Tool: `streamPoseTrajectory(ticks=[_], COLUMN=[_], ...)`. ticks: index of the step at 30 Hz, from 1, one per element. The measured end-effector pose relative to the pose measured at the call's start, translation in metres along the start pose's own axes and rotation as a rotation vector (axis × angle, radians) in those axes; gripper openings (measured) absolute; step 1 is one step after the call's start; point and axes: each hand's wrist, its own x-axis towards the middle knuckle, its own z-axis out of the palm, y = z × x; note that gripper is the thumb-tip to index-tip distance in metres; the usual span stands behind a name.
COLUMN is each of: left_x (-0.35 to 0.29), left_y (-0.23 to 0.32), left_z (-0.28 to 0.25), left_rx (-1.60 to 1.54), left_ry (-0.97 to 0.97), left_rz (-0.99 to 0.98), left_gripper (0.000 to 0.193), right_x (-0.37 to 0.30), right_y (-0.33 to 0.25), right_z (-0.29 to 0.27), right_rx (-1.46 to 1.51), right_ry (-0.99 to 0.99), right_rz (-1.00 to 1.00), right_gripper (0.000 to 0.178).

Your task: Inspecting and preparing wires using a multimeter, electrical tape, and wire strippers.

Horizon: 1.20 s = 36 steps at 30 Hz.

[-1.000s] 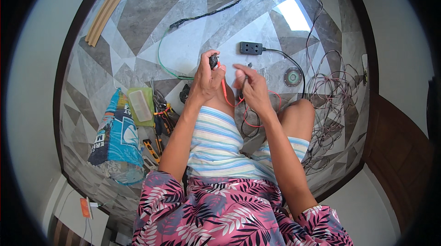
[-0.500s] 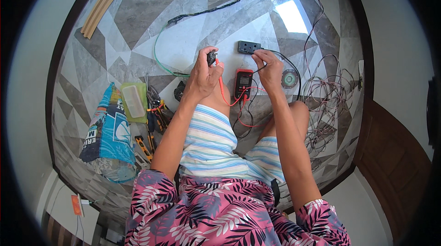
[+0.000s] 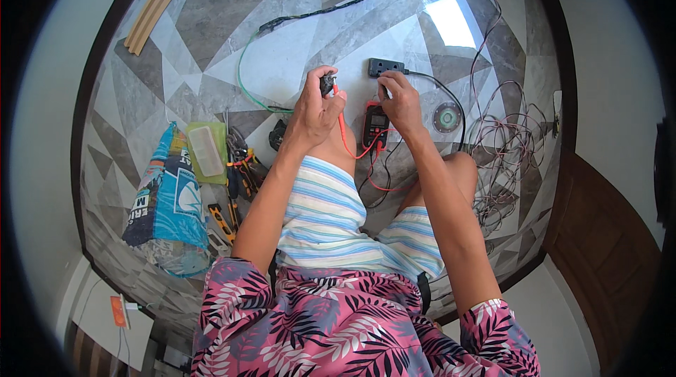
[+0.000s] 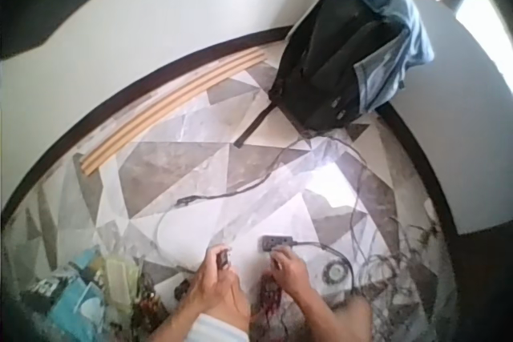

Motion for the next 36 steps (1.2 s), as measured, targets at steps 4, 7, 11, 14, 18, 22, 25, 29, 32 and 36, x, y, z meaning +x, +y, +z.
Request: streamPoseTrajectory(ticks=[4, 7, 11, 14, 18, 22, 25, 29, 32, 36], left_x=[0.001, 0.002, 0.001, 0.002, 0.002, 0.002, 0.002, 0.001, 0.002, 0.003], left_y=[-0.001, 0.001, -0.002, -0.001, -0.001, -0.001, -0.002, 0.001, -0.002, -0.003], left_z=[0.0, 0.0, -0.001, 0.0, -0.001, 0.0, 0.0, 0.0, 0.0, 0.0], left_rx=[0.012, 0.001, 0.0, -0.009, 0.001, -0.001, 0.004, 0.005, -0.005, 0.009], left_ry=[0.029, 0.027, 0.006, 0.009, 0.011, 0.016, 0.017, 0.013, 0.018, 0.01], left_rz=[0.035, 0.019, -0.008, 0.009, 0.017, 0.015, 0.023, 0.013, 0.036, 0.034], left_gripper=[0.048, 0.048, 0.049, 0.049, 0.05, 0.049, 0.049, 0.048, 0.049, 0.05], right_x=[-0.003, 0.0, 0.009, 0.012, 0.012, 0.013, 0.017, 0.023, 0.023, 0.025], right_y=[0.008, 0.015, 0.017, 0.021, 0.02, 0.021, 0.021, 0.022, 0.027, 0.026], right_z=[0.004, 0.002, 0.002, 0.001, -0.001, -0.002, 0.0, 0.0, 0.0, -0.001], right_rx=[-0.037, -0.066, -0.079, -0.092, -0.153, -0.207, -0.178, -0.122, -0.155, -0.172], right_ry=[0.009, -0.017, 0.01, -0.015, -0.065, -0.125, -0.107, -0.028, -0.068, -0.117], right_rz=[-0.044, -0.086, -0.144, -0.143, -0.178, -0.171, -0.169, -0.136, -0.198, -0.242], right_gripper=[0.021, 0.019, 0.019, 0.019, 0.021, 0.027, 0.025, 0.023, 0.02, 0.018])
